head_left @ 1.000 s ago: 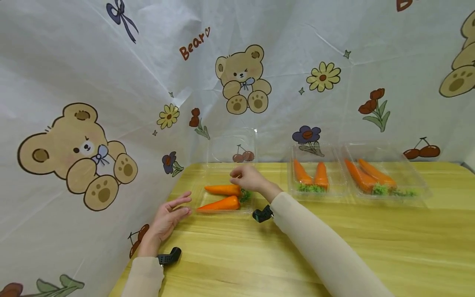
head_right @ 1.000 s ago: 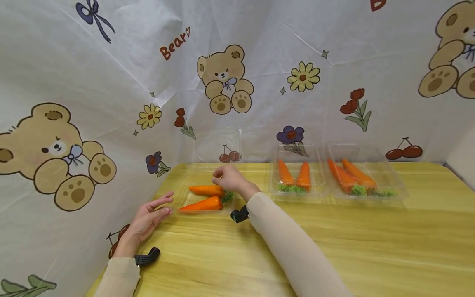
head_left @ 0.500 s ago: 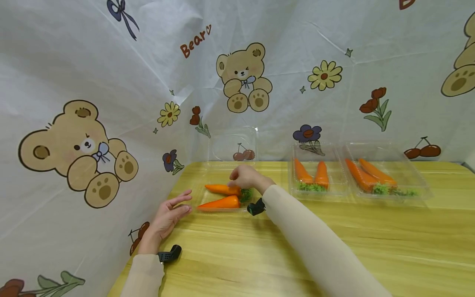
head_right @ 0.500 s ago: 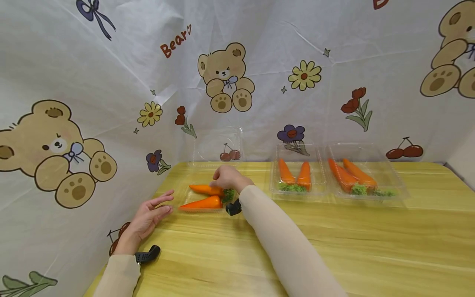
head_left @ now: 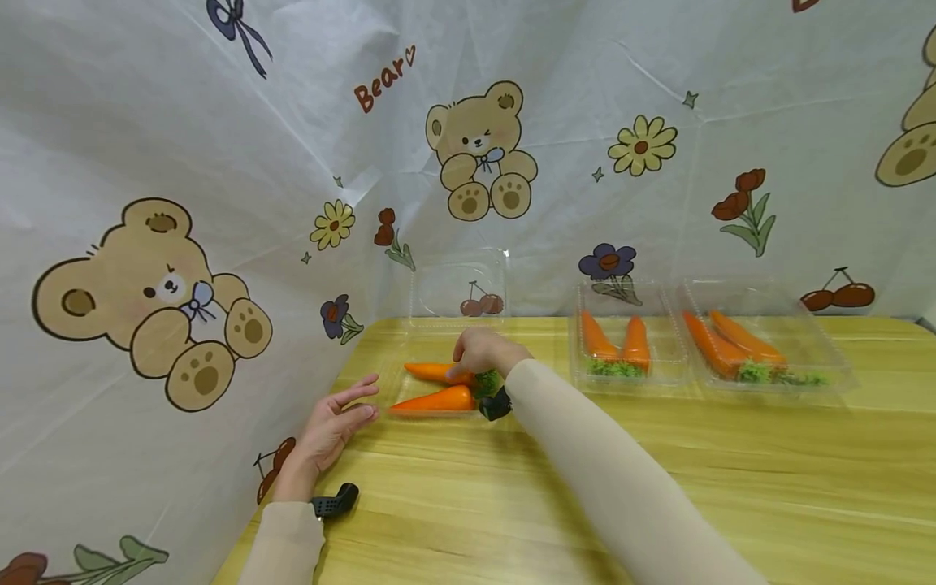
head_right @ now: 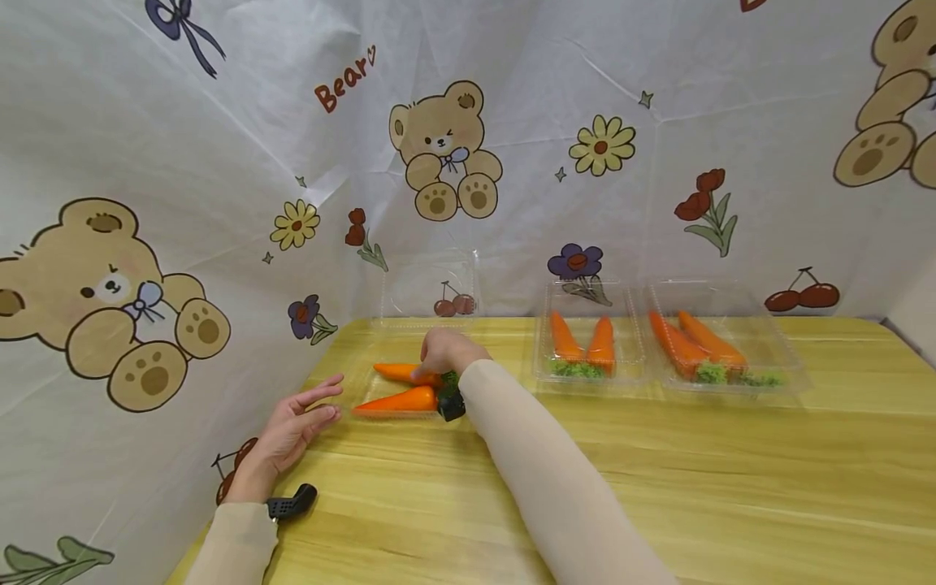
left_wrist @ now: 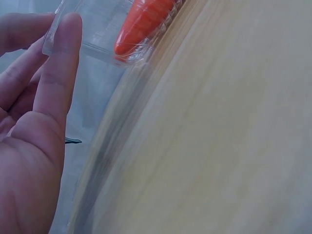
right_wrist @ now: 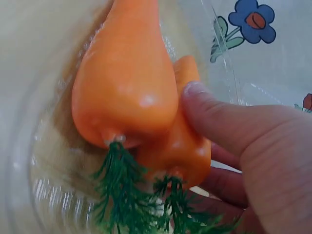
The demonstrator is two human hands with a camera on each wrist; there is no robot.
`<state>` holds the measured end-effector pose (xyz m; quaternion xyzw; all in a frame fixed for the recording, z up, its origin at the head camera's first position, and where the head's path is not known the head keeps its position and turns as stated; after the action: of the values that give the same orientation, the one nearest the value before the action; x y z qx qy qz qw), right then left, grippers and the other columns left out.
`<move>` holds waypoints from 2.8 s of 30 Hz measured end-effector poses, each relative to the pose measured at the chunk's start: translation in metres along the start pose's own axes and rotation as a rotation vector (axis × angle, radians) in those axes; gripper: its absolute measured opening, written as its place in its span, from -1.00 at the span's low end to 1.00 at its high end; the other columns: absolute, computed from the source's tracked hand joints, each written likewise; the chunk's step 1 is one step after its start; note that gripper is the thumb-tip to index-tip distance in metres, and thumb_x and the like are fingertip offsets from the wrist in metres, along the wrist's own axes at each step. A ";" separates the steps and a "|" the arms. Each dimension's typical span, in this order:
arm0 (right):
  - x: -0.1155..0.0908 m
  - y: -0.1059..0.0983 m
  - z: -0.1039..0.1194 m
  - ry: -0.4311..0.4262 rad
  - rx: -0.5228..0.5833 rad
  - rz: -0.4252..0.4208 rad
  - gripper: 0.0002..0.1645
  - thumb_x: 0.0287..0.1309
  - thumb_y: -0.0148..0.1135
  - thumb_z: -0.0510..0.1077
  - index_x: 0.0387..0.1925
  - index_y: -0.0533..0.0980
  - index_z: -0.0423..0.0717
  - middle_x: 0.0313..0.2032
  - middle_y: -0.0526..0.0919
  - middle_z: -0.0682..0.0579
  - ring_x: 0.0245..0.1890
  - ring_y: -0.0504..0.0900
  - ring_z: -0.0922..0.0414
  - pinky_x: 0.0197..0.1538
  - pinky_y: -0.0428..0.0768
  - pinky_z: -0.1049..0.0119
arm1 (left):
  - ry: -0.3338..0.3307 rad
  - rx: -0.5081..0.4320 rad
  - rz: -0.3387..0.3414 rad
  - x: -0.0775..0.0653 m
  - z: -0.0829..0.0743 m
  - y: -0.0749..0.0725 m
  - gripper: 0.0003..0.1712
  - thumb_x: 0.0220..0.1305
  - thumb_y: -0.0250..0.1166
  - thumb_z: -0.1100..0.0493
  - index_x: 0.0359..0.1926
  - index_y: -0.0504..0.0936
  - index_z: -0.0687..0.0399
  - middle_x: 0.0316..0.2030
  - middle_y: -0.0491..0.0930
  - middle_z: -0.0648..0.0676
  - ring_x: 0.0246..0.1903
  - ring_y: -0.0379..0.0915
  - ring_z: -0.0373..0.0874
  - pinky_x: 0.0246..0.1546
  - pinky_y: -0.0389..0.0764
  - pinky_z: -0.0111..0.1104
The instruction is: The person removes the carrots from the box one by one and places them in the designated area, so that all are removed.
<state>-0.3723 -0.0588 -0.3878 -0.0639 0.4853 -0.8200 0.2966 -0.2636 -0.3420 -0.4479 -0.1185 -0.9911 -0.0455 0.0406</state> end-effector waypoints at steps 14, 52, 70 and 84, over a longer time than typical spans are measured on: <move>0.001 0.009 0.000 0.035 -0.039 -0.007 -0.48 0.19 0.47 0.20 0.08 0.67 0.03 0.12 0.65 0.02 0.02 0.55 0.05 0.29 0.57 0.11 | -0.014 0.006 -0.018 -0.002 0.001 0.001 -0.45 0.40 0.22 0.48 0.34 0.36 0.64 0.44 0.38 -0.09 0.04 0.67 -0.15 0.10 0.71 -0.35; -0.048 -0.020 0.010 -0.020 0.300 -0.295 -0.46 0.17 0.49 0.14 0.07 0.68 -0.10 -0.24 0.76 0.02 -0.38 0.69 0.19 -0.31 0.67 0.34 | 0.026 0.027 0.042 -0.002 0.005 -0.003 -0.46 0.45 0.15 0.48 0.38 0.30 0.63 0.45 0.39 -0.16 0.35 0.44 -0.15 0.13 0.68 -0.40; -0.100 -0.018 -0.010 0.063 0.433 -0.406 -0.53 0.16 0.50 0.14 -0.01 0.68 -0.04 -0.27 0.71 -0.02 -0.46 0.63 0.11 -0.43 0.63 0.32 | 0.025 0.019 0.029 -0.001 0.001 -0.002 -0.45 0.43 0.16 0.49 0.37 0.29 0.66 0.41 0.45 -0.18 0.17 0.62 -0.17 0.12 0.69 -0.39; -0.135 0.000 -0.040 0.066 0.451 -0.423 -0.62 0.15 0.52 0.08 -0.07 0.70 0.00 -0.30 0.72 0.03 -0.51 0.61 0.15 -0.49 0.62 0.30 | 0.016 0.035 0.026 -0.001 0.002 -0.002 -0.45 0.44 0.15 0.48 0.37 0.28 0.66 0.41 0.44 -0.21 0.36 0.42 -0.21 0.14 0.68 -0.39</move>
<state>-0.2776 0.0461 -0.3842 -0.0695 0.2764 -0.9522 0.1100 -0.2629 -0.3444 -0.4506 -0.1303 -0.9897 -0.0285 0.0511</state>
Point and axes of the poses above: each hand's wrist, its own x-axis towards the middle knuckle, its own y-axis out of the palm, z = x × y, the point moved 3 cm from there along x, towards the middle knuckle
